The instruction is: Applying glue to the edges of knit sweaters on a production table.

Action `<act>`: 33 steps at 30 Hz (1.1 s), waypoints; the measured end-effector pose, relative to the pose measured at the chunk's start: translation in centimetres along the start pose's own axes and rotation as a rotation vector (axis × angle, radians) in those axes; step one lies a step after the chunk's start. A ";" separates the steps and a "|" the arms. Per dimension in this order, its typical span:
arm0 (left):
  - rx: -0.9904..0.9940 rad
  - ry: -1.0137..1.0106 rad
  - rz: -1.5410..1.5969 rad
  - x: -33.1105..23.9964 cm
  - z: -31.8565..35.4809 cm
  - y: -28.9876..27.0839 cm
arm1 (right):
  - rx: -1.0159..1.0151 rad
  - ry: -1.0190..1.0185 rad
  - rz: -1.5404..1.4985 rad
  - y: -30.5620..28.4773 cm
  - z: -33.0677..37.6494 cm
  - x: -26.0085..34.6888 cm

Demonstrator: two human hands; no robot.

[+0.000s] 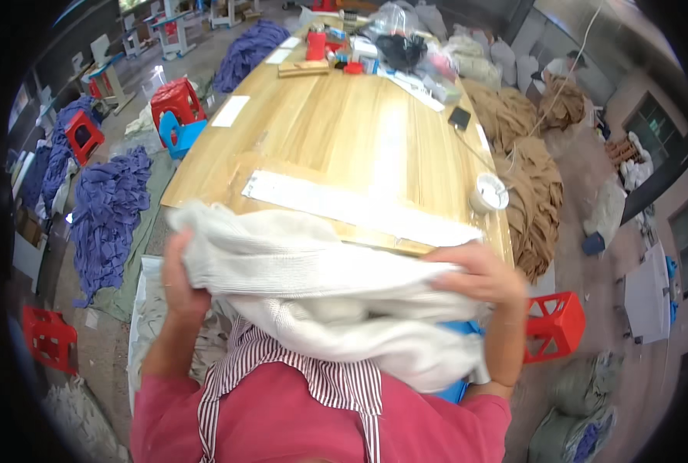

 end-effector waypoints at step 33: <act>0.403 -0.111 -1.191 11.9 -17.9 -3.9 | -0.660 0.610 -0.280 1.3 -3.3 -26.2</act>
Point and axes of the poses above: each hand's wrist, its own z-axis away from the middle knuckle, its own y-axis out of the palm, x = y × z, the point moved 4 cm from there along -z, towards the middle knuckle, and after that the axes turned 8 degrees about x, right-handed, at the moved point
